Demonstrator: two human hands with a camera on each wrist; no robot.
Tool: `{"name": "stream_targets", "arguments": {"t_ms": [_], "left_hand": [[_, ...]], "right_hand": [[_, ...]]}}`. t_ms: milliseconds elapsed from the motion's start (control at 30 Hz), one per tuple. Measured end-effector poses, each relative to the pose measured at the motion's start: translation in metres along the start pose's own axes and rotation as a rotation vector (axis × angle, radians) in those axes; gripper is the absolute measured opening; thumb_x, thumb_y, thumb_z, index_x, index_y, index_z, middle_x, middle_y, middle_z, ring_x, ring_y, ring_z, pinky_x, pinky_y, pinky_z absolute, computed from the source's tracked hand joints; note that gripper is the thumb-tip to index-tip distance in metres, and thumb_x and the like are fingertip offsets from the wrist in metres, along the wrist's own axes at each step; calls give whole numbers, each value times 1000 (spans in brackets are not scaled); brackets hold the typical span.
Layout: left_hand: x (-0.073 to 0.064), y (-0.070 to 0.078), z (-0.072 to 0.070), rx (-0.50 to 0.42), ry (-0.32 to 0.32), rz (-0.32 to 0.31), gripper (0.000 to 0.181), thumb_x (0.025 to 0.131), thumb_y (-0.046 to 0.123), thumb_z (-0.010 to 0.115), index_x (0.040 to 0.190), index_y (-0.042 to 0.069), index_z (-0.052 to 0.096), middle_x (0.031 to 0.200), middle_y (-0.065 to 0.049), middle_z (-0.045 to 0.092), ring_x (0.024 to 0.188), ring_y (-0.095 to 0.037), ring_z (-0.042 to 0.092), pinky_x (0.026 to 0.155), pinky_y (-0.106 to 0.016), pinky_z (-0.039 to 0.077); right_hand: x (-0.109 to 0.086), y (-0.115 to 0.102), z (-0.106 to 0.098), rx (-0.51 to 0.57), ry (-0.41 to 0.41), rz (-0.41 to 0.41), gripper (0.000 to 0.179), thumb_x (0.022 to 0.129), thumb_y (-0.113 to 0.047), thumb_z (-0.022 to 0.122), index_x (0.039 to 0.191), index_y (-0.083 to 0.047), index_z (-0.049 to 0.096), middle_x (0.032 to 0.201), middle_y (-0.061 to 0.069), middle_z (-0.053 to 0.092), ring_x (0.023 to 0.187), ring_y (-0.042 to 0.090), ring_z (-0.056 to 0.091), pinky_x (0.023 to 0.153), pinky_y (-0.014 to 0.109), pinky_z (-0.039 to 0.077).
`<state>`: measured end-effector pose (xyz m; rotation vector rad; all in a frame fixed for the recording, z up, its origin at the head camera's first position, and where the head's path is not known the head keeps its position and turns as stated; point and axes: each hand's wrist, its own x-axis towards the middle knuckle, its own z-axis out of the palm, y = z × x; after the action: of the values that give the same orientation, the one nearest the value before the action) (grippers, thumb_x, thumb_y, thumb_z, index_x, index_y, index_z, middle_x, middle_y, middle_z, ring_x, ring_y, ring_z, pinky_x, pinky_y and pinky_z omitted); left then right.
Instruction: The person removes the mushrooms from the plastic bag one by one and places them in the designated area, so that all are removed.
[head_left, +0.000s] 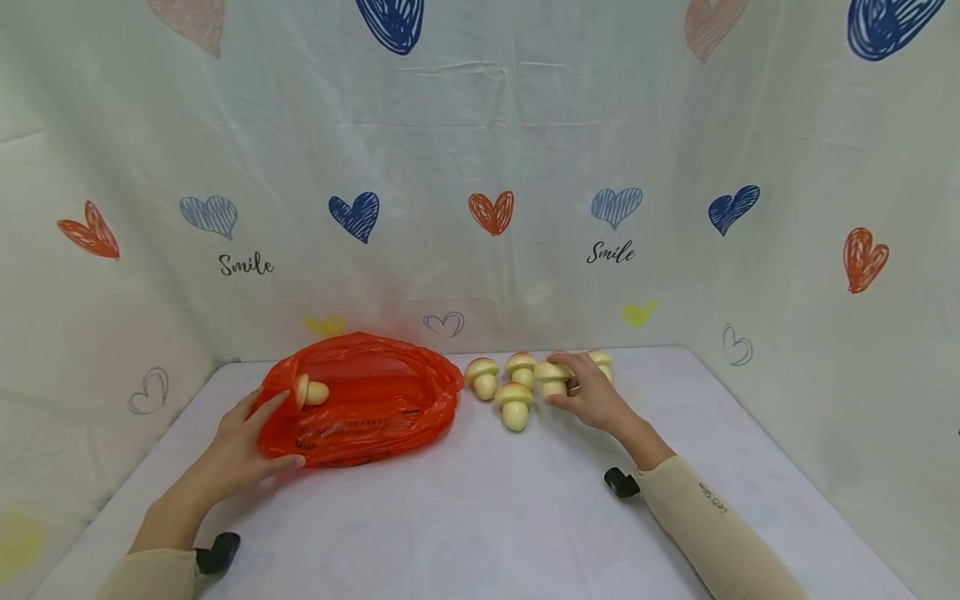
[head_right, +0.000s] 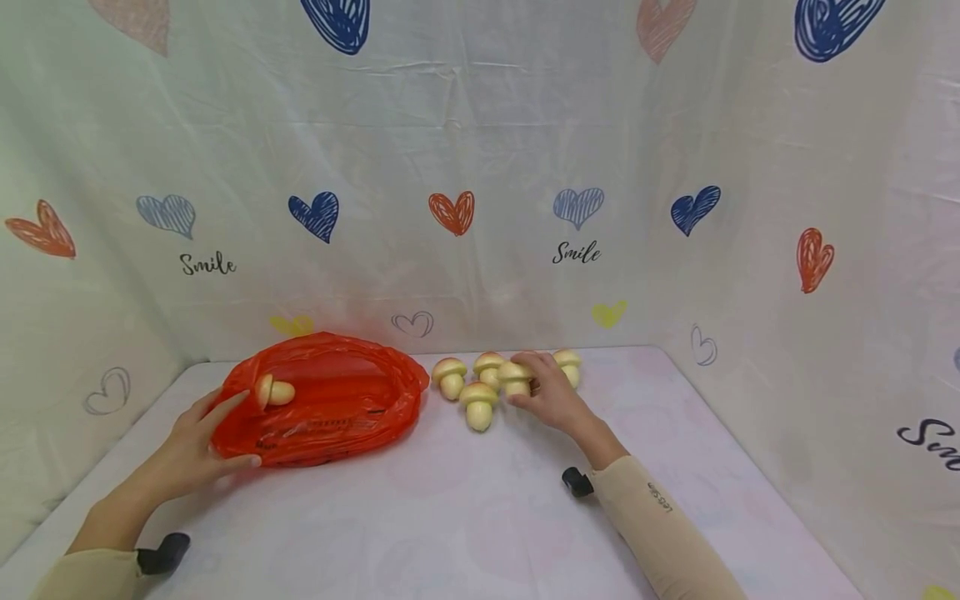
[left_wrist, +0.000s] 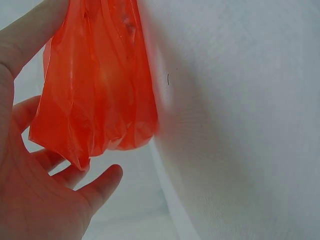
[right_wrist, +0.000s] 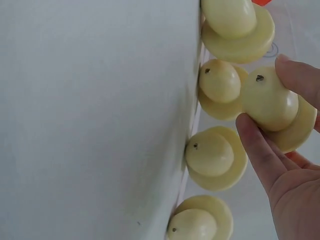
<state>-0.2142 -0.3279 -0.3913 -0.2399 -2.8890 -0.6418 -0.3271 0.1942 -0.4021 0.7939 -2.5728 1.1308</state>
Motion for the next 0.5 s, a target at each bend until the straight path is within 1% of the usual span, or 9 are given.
{"name": "stream_targets", "arguments": {"t_ms": [100, 300, 433, 500], "left_hand": [[0, -1, 1, 1, 2, -2, 107, 68, 46, 82, 149, 7, 25, 146, -35, 12, 127, -57, 17, 86, -75, 35], [0, -2, 1, 3, 12, 11, 106, 68, 45, 82, 149, 7, 25, 146, -35, 12, 126, -57, 17, 86, -75, 34], [1, -3, 1, -13, 47, 61, 103, 67, 40, 85, 147, 6, 29, 144, -36, 16, 125, -57, 20, 88, -76, 32], [1, -3, 1, -19, 64, 84, 101, 66, 37, 85, 145, 5, 32, 143, -36, 18, 124, -57, 22, 89, -76, 30]], "right_hand": [[-1, 1, 0, -26, -15, 14, 62, 80, -15, 79, 134, -10, 49, 124, 18, 46, 81, 23, 58, 73, 32, 56], [-2, 3, 1, -89, -37, 20, 59, 79, -14, 79, 131, -10, 52, 114, 15, 48, 78, 21, 55, 69, 26, 51], [-2, 5, 1, -116, -56, 10, 60, 77, -14, 81, 130, -9, 52, 114, 16, 48, 78, 20, 54, 68, 25, 49], [-2, 6, 1, -122, -64, 10, 60, 77, -13, 81, 130, -8, 52, 117, 16, 48, 80, 20, 54, 69, 25, 50]]}}
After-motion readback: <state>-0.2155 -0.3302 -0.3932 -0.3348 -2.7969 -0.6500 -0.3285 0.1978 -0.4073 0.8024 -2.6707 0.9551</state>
